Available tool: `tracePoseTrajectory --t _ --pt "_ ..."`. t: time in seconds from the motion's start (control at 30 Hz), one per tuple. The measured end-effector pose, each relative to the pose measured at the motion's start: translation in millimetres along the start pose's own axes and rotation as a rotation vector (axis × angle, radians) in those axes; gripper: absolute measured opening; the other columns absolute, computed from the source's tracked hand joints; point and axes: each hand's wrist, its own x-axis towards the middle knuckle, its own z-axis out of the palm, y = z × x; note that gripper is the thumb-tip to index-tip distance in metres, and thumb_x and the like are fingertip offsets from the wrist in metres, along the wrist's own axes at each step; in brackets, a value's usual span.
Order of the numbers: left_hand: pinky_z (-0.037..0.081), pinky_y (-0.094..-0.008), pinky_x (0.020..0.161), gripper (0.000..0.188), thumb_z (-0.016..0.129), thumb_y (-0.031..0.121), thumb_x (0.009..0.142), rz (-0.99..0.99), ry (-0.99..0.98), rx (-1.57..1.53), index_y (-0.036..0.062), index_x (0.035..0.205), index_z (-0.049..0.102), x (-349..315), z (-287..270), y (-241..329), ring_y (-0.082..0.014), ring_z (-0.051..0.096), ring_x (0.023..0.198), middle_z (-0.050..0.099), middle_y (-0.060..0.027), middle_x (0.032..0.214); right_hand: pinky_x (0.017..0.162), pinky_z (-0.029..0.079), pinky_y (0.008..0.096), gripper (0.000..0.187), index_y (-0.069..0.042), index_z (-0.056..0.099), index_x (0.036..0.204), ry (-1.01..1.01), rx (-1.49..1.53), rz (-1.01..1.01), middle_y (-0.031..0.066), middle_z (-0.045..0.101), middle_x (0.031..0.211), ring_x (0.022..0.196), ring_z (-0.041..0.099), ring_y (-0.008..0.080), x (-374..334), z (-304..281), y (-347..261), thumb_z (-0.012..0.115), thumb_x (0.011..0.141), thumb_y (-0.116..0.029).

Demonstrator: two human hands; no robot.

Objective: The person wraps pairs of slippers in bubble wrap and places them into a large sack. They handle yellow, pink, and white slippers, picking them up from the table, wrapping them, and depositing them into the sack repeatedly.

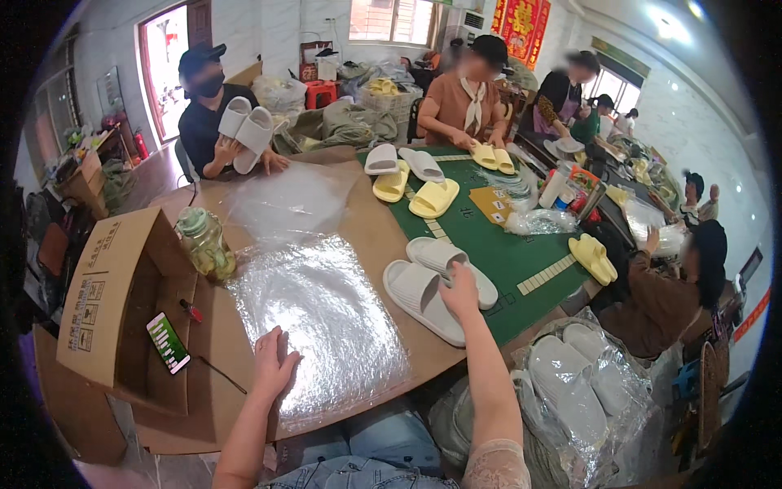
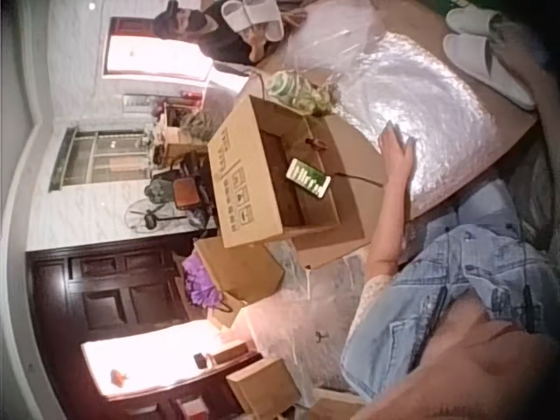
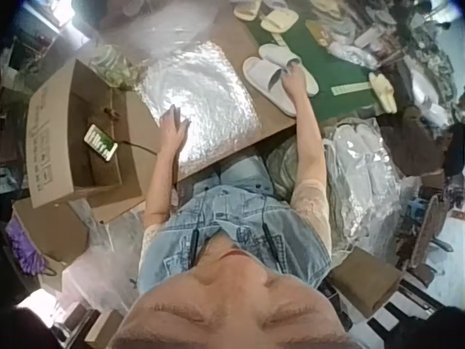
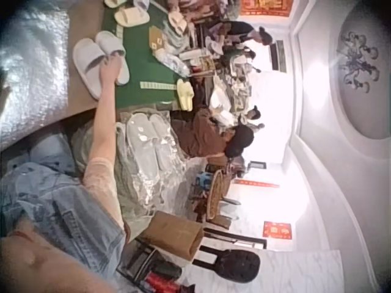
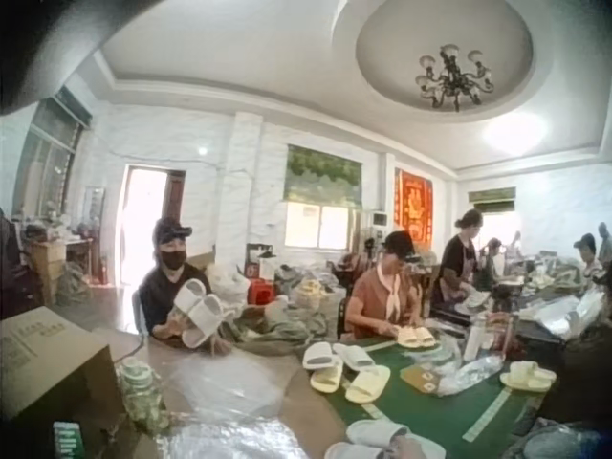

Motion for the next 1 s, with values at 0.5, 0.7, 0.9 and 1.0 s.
tracePoseTrajectory --t 0.5,0.7,0.9,1.0 --pt "0.036 -0.0496 0.11 0.068 0.071 0.031 0.088 0.045 0.059 0.011 0.0 0.143 0.043 -5.7 2.8 -10.7 -0.0432 0.047 0.127 0.054 -0.0254 0.134 0.081 0.05 0.0527 0.019 0.002 0.067 0.082 -0.054 -0.243 0.09 0.0232 0.066 0.093 0.09 0.063 0.0439 -56.6 16.5 -23.2 0.064 0.078 -0.016" --pt "0.04 -0.0477 0.107 0.06 0.072 0.026 0.086 0.154 0.036 0.052 0.0039 0.137 0.051 -3.3 -1.3 -2.1 -0.0407 0.049 0.125 0.056 -0.0214 0.132 0.074 0.046 0.0554 0.018 0.005 0.064 0.079 0.144 -0.155 0.087 0.0255 0.064 0.084 0.082 0.06 0.0476 -111.7 -16.1 27.8 0.065 0.076 -0.013" --pt "0.041 -0.0471 0.108 0.062 0.076 0.041 0.081 0.437 -0.232 0.038 0.0084 0.131 0.06 -8.7 -10.9 37.3 -0.0392 0.051 0.127 0.055 -0.0186 0.137 0.075 0.047 0.0462 0.022 0.005 0.066 0.089 0.183 0.167 0.073 0.0229 0.065 0.087 0.085 0.061 0.043 -150.4 -41.3 16.1 0.066 0.08 -0.015" --pt "0.038 -0.048 0.111 0.069 0.074 0.051 0.08 0.41 -0.311 0.187 0.0112 0.135 0.058 -23.5 -1.9 39.9 -0.0383 0.042 0.137 0.048 -0.0177 0.147 0.084 0.049 0.0371 0.032 0.004 0.069 0.108 0.242 0.432 0.01 0.0167 0.071 0.099 0.093 0.066 0.0297 -163.2 -61.5 -14.0 0.066 0.084 -0.015"
